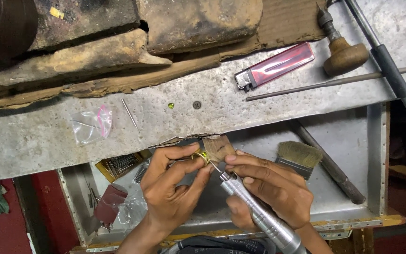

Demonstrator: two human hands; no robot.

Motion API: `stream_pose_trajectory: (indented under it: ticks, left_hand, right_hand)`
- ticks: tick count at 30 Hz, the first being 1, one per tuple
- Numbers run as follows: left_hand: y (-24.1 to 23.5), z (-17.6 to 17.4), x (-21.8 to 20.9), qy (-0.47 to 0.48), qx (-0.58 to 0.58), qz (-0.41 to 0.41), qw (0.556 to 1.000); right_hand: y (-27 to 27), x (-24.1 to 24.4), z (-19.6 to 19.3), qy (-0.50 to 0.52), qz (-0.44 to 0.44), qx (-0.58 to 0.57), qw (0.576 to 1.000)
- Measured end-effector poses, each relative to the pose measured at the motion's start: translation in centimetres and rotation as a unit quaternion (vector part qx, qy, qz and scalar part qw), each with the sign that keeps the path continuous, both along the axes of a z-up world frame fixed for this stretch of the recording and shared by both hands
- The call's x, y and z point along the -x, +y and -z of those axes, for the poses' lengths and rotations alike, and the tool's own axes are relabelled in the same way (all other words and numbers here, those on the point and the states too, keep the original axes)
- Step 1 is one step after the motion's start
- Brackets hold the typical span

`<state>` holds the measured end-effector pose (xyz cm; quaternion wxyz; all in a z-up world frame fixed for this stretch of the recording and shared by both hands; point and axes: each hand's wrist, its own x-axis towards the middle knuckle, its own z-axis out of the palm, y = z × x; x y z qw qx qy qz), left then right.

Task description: The person sets a small green stone into a gold ring band, then uses a rotary tool to adjust the setting. They then open a small container and remove several small stones.

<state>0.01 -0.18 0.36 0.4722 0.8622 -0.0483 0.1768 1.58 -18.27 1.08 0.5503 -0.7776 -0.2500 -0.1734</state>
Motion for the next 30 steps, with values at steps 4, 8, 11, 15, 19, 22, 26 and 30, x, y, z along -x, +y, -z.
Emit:
stream_pose_trajectory:
  ticks: [4, 8, 11, 15, 19, 22, 26, 30]
  left_hand:
    - [0.2, 0.4, 0.1, 0.005, 0.01, 0.003, 1.0]
    - [0.2, 0.8, 0.2, 0.064, 0.06, -0.015, 0.996]
    - [0.2, 0.8, 0.4, 0.078, 0.085, -0.019, 0.993]
    - [0.5, 0.4, 0.5, 0.102, 0.092, -0.014, 0.99]
    - [1.3, -0.1, 1.1, 0.004, 0.009, 0.047, 0.999]
    - [1.6, -0.3, 1.4, -0.221, -0.193, 0.013, 0.956]
    - [1.8, -3.0, 1.6, -0.192, -0.207, 0.074, 0.956]
    - [1.4, -3.1, 4.2, -0.094, -0.05, 0.045, 0.993]
  right_hand:
    - [0.7, -0.3, -0.1, -0.001, 0.036, -0.044, 0.998]
    - [-3.9, 0.4, 3.7, 0.065, -0.117, -0.156, 0.979]
    - [-3.9, 0.8, 4.3, 0.062, -0.142, -0.234, 0.96]
    - [-3.1, 1.6, 3.1, 0.062, 0.053, -0.264, 0.961]
    - [-5.0, 3.6, 6.5, 0.111, 0.064, -0.33, 0.935]
    - [-6.4, 5.2, 9.6, 0.215, 0.072, -0.408, 0.885]
    - [-5.7, 6.3, 12.7, 0.375, 0.144, -0.444, 0.801]
    - [-3.7, 5.8, 15.2, 0.502, 0.215, -0.496, 0.675]
